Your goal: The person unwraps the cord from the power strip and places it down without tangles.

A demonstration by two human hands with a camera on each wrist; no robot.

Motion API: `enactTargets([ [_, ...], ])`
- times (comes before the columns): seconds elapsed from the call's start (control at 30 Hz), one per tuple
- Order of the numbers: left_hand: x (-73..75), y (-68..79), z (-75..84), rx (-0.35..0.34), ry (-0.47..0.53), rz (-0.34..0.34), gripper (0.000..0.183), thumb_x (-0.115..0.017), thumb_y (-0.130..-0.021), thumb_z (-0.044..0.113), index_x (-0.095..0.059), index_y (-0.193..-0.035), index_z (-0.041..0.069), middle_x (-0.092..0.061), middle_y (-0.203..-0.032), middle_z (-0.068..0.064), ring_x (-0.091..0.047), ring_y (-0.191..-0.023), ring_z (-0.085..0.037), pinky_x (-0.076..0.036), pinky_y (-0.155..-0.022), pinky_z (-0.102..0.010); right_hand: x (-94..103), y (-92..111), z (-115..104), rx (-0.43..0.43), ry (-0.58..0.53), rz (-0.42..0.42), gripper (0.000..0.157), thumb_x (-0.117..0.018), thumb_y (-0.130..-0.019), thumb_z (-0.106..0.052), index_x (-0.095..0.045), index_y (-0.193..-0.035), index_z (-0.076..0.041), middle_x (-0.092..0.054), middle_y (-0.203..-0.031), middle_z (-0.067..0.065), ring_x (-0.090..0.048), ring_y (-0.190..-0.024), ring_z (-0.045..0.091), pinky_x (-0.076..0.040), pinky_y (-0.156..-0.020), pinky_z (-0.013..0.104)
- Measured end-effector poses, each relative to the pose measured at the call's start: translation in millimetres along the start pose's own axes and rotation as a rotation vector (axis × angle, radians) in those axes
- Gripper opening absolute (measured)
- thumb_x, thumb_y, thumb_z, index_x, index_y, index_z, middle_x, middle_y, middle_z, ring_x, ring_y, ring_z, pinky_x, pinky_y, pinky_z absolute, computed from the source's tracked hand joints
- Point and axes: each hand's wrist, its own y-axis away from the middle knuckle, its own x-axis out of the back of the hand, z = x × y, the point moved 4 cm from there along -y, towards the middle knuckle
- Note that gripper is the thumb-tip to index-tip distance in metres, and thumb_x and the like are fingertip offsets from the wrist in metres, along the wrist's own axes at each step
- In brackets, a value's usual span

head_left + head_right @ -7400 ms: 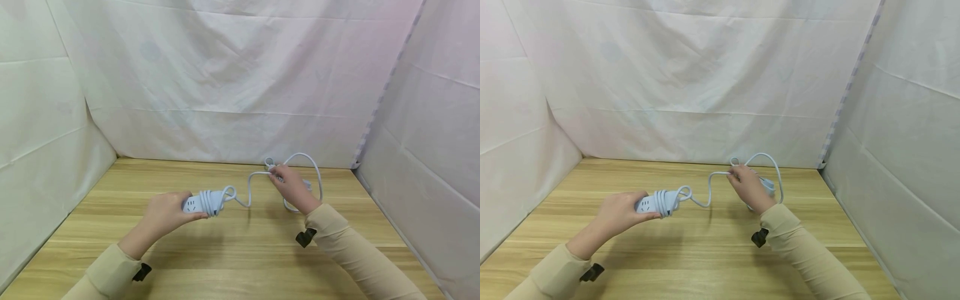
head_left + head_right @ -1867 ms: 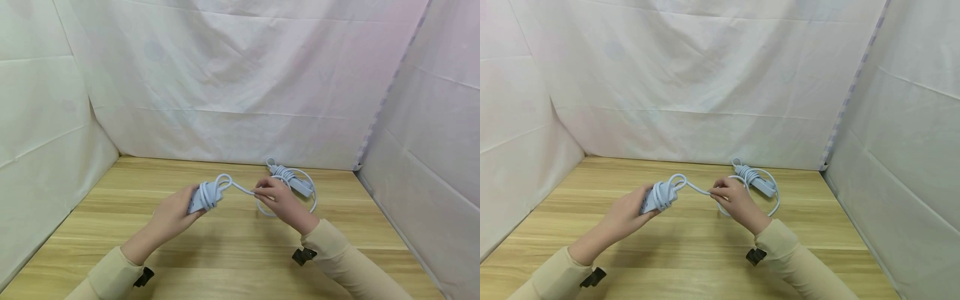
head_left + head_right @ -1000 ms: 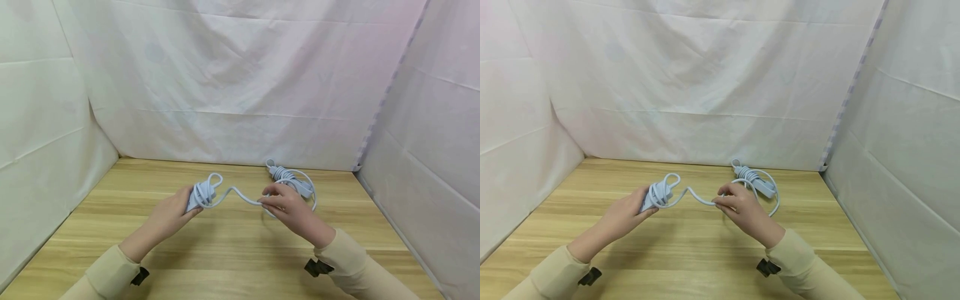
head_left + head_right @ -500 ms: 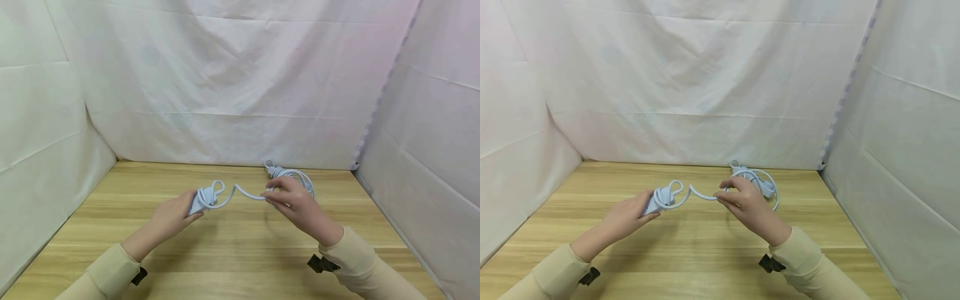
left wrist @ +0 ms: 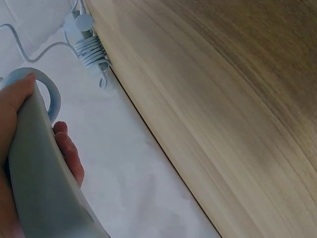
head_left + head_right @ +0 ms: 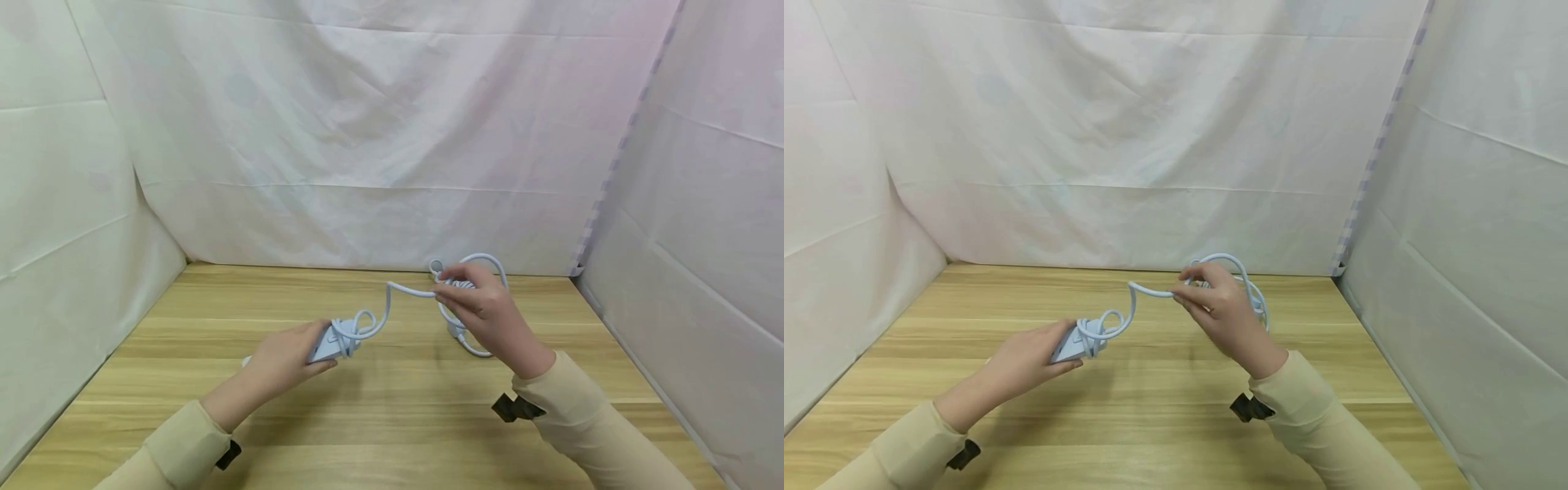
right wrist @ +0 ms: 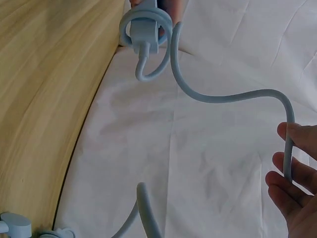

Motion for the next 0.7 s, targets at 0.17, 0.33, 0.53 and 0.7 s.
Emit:
enactTargets([
  [0.17, 2.0, 1.2, 2.9, -0.019, -0.001, 0.019, 0.066, -0.080, -0.076, 0.047, -0.054, -0.124, 0.010, -0.067, -0.094, 0.001, -0.058, -0.070, -0.010, -0.046, -0.055, -0.029, -3.4, -4.3, 9.7, -0.031, 0.031, 0.020, 0.026, -0.076, -0.078, 0.010, -0.075, -0.101, -0.002, -0.062, -0.106, 0.014, -0.057, -0.097, 0.029, -0.048, -0.081, 0.040],
  [0.33, 4.4, 2.4, 5.4, -0.052, 0.001, 0.055, 0.067, -0.082, -0.074, 0.046, -0.055, -0.124, 0.011, -0.068, -0.095, 0.001, -0.061, -0.072, -0.011, -0.047, -0.056, -0.030, -8.0, -5.2, 22.1, -0.069, 0.024, 0.030, 0.021, -0.075, -0.079, 0.007, -0.075, -0.099, -0.002, -0.062, -0.104, 0.013, -0.057, -0.094, 0.027, -0.047, -0.076, 0.034],
  [0.53, 7.0, 3.0, 7.2, -0.060, 0.011, 0.061, 0.063, -0.082, -0.074, 0.046, -0.056, -0.122, 0.014, -0.070, -0.096, 0.000, -0.061, -0.071, -0.010, -0.046, -0.054, -0.029, -17.0, -4.8, 37.2, -0.114, 0.016, 0.028, 0.019, -0.074, -0.082, 0.004, -0.076, -0.100, -0.001, -0.063, -0.102, 0.012, -0.059, -0.091, 0.026, -0.046, -0.070, 0.030],
  [0.7, 8.0, 3.3, 9.0, -0.070, 0.015, 0.065, 0.064, -0.082, -0.072, 0.047, -0.055, -0.121, 0.015, -0.071, -0.096, 0.001, -0.061, -0.068, -0.009, -0.046, -0.054, -0.028, -26.1, -2.0, 48.7, -0.161, 0.038, -0.003, 0.016, -0.073, -0.085, -0.001, -0.076, -0.100, -0.003, -0.062, -0.102, 0.010, -0.057, -0.091, 0.023, -0.046, -0.073, 0.033],
])
